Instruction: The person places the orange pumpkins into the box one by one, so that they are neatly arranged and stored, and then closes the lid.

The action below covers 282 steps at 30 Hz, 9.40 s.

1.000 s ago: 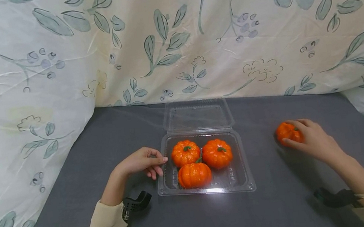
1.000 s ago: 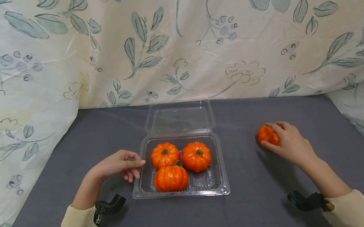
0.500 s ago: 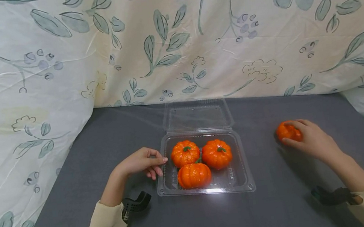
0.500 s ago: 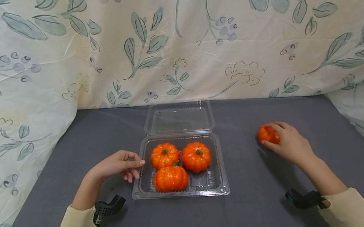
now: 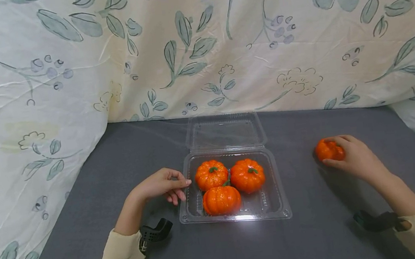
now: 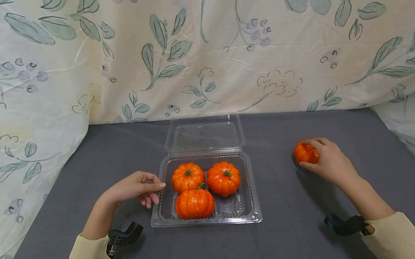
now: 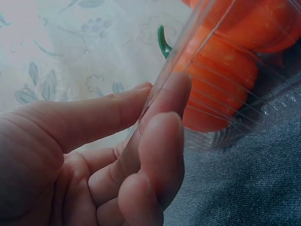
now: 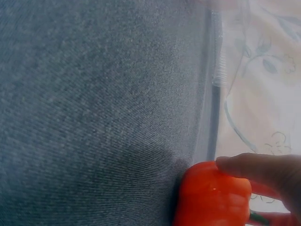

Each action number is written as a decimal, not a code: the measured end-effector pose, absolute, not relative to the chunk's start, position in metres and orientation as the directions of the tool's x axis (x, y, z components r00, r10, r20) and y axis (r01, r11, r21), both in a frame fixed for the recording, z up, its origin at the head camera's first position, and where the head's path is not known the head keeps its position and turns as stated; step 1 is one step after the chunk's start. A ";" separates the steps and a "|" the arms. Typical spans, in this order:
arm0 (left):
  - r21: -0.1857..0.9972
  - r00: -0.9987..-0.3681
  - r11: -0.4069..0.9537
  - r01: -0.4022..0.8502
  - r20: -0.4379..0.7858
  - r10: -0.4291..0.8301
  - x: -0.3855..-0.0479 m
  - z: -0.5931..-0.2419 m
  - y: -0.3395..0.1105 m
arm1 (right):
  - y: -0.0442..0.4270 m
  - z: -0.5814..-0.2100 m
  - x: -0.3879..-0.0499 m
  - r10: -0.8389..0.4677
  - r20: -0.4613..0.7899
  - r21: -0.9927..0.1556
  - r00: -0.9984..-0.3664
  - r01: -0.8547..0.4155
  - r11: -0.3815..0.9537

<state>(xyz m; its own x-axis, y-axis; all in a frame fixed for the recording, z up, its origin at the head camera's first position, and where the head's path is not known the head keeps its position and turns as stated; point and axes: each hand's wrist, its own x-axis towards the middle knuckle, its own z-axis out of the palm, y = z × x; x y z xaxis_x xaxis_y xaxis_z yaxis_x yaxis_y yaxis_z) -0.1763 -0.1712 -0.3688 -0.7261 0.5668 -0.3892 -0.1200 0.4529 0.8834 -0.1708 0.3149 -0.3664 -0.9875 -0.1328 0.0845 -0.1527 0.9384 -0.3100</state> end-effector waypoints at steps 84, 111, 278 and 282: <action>0.890 -0.723 0.440 -0.115 -0.379 0.577 -0.176 -0.364 -0.171 | 0.301 -0.286 -0.155 -0.487 -0.417 -0.463 -0.767 -0.282 0.840; 0.887 -0.723 0.444 -0.123 -0.387 0.573 -0.179 -0.363 -0.172 | 0.221 -0.249 -0.148 -0.699 -0.248 -0.480 -0.671 -0.542 0.690; 0.820 -0.979 0.566 -0.084 -0.172 0.105 -0.282 -0.369 -0.137 | 0.217 -0.358 -0.270 -0.253 -0.235 -0.908 -0.938 0.119 0.401; 0.847 -0.982 0.531 -0.044 -0.134 0.133 -0.281 -0.364 -0.139 | 0.217 -0.358 -0.269 -0.230 -0.187 -0.923 -0.955 0.090 0.374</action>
